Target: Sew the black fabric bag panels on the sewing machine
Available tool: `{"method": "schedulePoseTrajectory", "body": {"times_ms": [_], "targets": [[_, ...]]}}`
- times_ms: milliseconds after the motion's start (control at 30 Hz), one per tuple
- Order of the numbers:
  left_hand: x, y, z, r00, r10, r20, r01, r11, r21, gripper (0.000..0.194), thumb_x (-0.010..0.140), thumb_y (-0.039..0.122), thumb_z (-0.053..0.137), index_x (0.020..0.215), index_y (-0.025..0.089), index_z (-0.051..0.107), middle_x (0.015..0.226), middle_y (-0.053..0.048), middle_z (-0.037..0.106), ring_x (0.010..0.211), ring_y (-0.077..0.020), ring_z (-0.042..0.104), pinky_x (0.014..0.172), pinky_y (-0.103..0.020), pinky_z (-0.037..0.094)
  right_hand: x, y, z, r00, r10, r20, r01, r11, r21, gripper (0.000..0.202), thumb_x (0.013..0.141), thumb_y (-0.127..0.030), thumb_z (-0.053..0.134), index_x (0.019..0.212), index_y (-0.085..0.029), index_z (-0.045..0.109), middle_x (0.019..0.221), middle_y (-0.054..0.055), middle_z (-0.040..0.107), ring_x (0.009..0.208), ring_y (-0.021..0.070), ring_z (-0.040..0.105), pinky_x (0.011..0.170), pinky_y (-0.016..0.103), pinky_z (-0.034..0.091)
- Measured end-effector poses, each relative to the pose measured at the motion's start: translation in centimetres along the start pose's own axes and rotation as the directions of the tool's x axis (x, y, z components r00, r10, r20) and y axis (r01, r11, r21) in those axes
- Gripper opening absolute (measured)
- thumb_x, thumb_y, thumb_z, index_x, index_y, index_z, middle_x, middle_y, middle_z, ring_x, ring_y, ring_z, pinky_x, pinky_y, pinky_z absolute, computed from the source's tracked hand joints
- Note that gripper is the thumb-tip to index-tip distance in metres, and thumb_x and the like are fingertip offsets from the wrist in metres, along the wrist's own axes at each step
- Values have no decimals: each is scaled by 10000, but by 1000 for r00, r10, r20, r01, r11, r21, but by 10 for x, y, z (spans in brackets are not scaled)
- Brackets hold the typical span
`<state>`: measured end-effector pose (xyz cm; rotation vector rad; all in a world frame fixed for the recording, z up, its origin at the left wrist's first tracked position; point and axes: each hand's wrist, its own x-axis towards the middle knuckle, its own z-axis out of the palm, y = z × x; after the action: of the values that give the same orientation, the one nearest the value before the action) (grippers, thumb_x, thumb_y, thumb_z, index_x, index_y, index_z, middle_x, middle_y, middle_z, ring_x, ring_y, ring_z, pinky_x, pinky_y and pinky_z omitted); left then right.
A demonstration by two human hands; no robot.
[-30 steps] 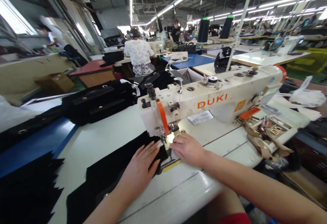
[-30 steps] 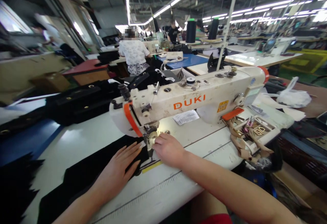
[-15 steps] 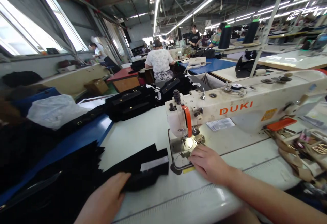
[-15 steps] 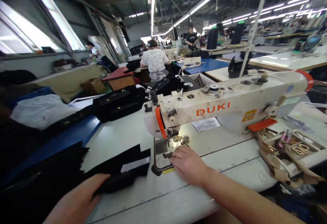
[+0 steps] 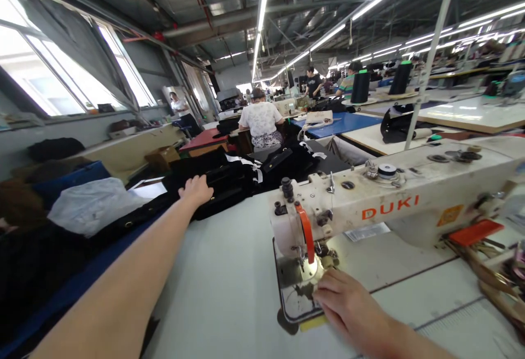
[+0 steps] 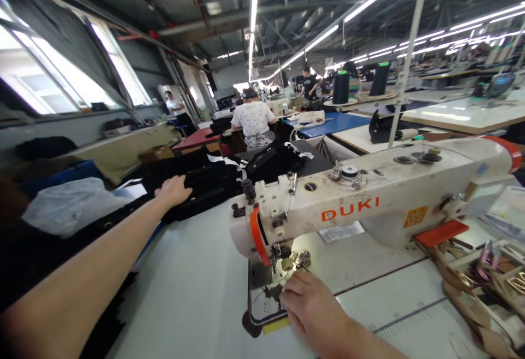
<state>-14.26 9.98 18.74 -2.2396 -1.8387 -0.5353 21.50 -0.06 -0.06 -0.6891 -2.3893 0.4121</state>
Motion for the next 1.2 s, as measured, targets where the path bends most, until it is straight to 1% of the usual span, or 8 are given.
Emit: {"method": "schedulePoseTrajectory", "body": {"times_ms": [133, 233, 433, 500, 600, 733, 933, 1200], "targets": [[-20, -3, 25, 989, -144, -18, 145, 989, 40, 364, 905, 357, 579, 1216, 170, 552, 1242, -94, 570, 1069, -242, 591, 886, -461, 505, 0, -1, -2, 1000, -17, 9, 17, 1000, 11, 181, 883, -83, 475, 790, -187, 591, 806, 40, 607, 799, 175, 525, 739, 280, 433], [-57, -12, 12, 959, -282, -17, 283, 956, 79, 420, 892, 428, 563, 1210, 154, 570, 1284, -122, 572, 1171, -280, 547, 1003, -520, 420, -2, -2, -4, 999, -22, 45, 21, 999, 24, 210, 900, -81, 446, 849, -186, 620, 827, 55, 615, 820, 190, 540, 752, 303, 450], [-202, -36, -53, 841, -532, 98, 519, 845, 133, 520, 806, 567, 506, 1123, 183, 657, 1222, -67, 665, 1110, -281, 621, 998, -411, 454, -10, 3, -1, 997, -60, 53, 58, 998, 32, 262, 939, -130, 415, 952, -202, 666, 887, 80, 639, 846, 203, 583, 768, 336, 497], [-253, -44, -60, 797, -582, 160, 565, 813, 140, 564, 722, 633, 566, 1089, 220, 677, 1211, -54, 676, 1088, -289, 639, 981, -426, 473, -10, 4, 0, 996, -70, 49, 69, 997, 21, 263, 937, -137, 422, 956, -211, 674, 891, 82, 645, 844, 203, 595, 760, 333, 510], [-300, -53, -56, 822, -542, 174, 527, 840, 128, 567, 713, 687, 536, 1020, 244, 714, 1226, -65, 670, 1153, -309, 605, 1030, -456, 430, -9, 2, -1, 995, -84, 48, 84, 996, 10, 254, 928, -136, 438, 964, -216, 677, 888, 78, 646, 841, 198, 603, 750, 325, 520], [-303, -57, -52, 796, -595, 106, 583, 802, 129, 597, 799, 668, 399, 1014, 208, 714, 1109, -113, 715, 1033, -308, 662, 985, -450, 465, -10, 0, -3, 996, -88, 30, 88, 996, -13, 255, 933, -140, 426, 960, -207, 670, 890, 81, 644, 831, 196, 608, 745, 324, 526], [-278, -65, -55, 852, -492, 179, 474, 870, 136, 615, 707, 745, 472, 884, 223, 746, 979, -119, 737, 975, -326, 669, 935, -422, 490, -13, 5, 0, 996, -85, 10, 86, 995, -60, 246, 930, -148, 440, 951, -217, 675, 890, 80, 649, 831, 198, 614, 755, 325, 529], [-267, -72, -61, 809, -563, 167, 554, 826, 101, 510, 694, 688, 501, 821, 256, 740, 738, -74, 734, 775, -304, 690, 749, -354, 538, -12, 3, -1, 997, -72, 7, 72, 996, -59, 260, 941, -152, 426, 942, -213, 679, 897, 83, 649, 847, 198, 605, 776, 330, 523]]}}
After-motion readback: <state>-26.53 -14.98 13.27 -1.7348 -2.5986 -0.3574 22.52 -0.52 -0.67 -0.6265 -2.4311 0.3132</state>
